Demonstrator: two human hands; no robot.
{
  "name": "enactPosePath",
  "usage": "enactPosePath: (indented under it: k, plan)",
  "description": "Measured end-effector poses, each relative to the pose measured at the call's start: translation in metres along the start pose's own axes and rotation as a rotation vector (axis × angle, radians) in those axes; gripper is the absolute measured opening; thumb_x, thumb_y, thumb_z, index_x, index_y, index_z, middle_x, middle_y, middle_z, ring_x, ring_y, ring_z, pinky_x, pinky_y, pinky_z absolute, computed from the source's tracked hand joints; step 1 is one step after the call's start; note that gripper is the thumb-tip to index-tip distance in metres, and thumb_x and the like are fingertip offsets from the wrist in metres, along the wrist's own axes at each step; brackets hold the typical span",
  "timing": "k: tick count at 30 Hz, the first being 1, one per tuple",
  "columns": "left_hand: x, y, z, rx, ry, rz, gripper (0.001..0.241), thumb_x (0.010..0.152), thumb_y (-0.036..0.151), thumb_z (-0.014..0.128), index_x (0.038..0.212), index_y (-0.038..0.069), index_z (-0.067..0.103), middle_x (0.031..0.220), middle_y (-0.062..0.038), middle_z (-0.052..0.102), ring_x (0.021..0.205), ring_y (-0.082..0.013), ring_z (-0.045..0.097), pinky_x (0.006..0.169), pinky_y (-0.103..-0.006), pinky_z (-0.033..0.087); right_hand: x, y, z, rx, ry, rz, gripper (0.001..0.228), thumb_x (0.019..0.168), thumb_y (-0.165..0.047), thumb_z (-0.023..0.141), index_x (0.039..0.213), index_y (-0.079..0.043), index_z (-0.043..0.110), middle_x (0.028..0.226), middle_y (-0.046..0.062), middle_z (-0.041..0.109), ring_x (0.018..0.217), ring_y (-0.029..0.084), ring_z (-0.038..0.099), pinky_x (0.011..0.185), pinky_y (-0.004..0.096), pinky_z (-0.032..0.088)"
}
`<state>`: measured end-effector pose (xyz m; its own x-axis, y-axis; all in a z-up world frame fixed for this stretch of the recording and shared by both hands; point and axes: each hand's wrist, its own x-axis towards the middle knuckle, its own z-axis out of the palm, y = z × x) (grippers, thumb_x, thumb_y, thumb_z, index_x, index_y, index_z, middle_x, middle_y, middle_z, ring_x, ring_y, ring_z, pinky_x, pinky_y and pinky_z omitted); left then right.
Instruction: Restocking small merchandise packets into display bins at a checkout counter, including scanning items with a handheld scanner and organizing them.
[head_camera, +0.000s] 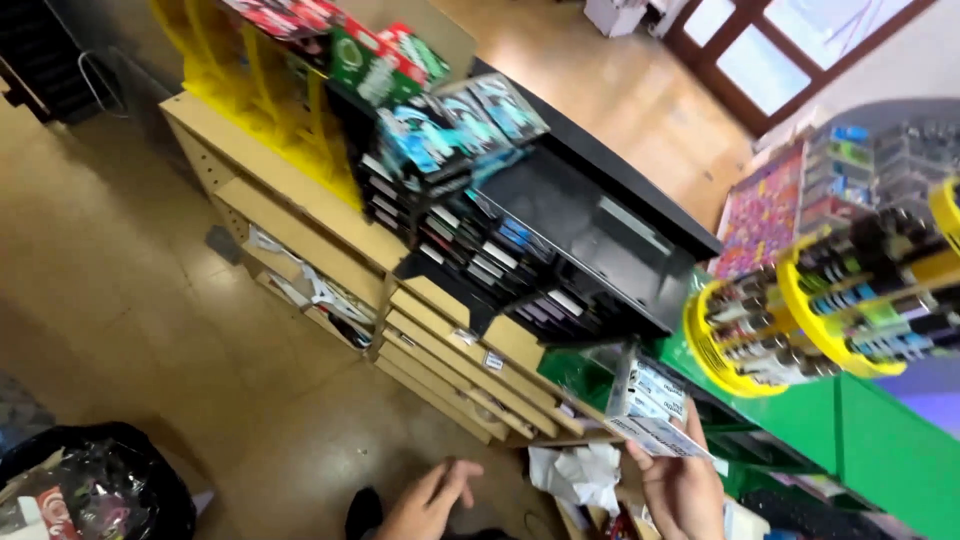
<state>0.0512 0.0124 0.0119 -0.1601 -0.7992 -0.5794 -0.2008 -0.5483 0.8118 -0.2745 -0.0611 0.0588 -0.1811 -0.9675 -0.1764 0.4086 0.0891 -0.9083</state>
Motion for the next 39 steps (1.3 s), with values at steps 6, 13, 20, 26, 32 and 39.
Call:
enactPosePath:
  k: [6,13,20,26,32,39]
  plan:
    - [-0.009,-0.013,-0.026,-0.045,-0.076,-0.084,0.051,0.102,0.053,0.03,0.113,0.027,0.072,0.087,0.01,0.069,0.087,-0.0083,0.064,0.092,-0.0204,0.045,0.014,-0.006,0.039,0.028,0.219,0.062,0.022,0.106,-0.021,0.051,0.127,-0.015,0.056,0.134,0.012,0.065,0.122,0.025,0.063,0.091,0.033,0.057]
    - [0.015,0.001,-0.029,0.028,-0.122,0.005,0.049,0.101,0.052,0.034,0.113,0.026,0.073,0.086,0.011,0.071,0.084,-0.01,0.066,0.087,-0.0231,0.048,0.012,-0.006,0.076,0.349,0.424,0.061,0.047,0.108,-0.044,0.042,0.128,-0.002,0.04,0.148,0.033,0.045,0.128,0.041,0.063,0.105,0.042,0.058]
    - [0.025,0.007,-0.022,0.021,-0.214,-0.038,0.053,0.099,0.056,0.033,0.137,0.033,0.063,0.109,0.007,0.072,0.111,-0.0099,0.067,0.103,-0.0222,0.043,-0.037,0.06,0.057,-0.163,0.267,0.231,0.029,0.106,-0.016,0.047,0.097,0.007,0.063,0.094,0.021,0.068,0.072,0.029,0.065,0.064,0.038,0.054]
    - [0.032,-0.007,-0.001,0.056,-0.008,0.7,0.052,0.092,0.023,0.071,0.141,0.011,0.057,0.118,-0.008,0.077,0.108,-0.0251,0.073,0.095,-0.0345,0.054,-0.066,0.12,0.023,-0.522,-0.389,0.335,0.063,0.096,-0.025,0.062,0.153,-0.008,0.042,0.106,0.012,0.07,0.091,0.022,0.073,0.081,0.034,0.063]
    - [0.031,0.019,0.009,0.19,-0.12,0.788,0.045,0.089,0.023,0.073,0.13,0.01,0.061,0.121,-0.008,0.065,0.114,-0.0261,0.065,0.095,-0.0354,0.049,-0.088,0.109,0.034,-0.414,-0.12,0.21,0.029,0.091,-0.008,0.073,0.119,-0.002,0.068,0.089,0.012,0.076,0.078,0.018,0.075,0.078,0.034,0.065]
    - [0.045,0.014,0.063,0.345,-0.284,0.532,0.026,0.084,0.032,0.078,0.109,0.028,0.079,0.102,0.01,0.081,0.081,-0.0078,0.079,0.073,-0.0224,0.058,-0.119,0.085,-0.01,-0.256,0.014,0.242,0.018,0.093,-0.012,0.076,0.108,-0.001,0.072,0.083,0.006,0.073,0.072,0.011,0.067,0.072,0.023,0.058]
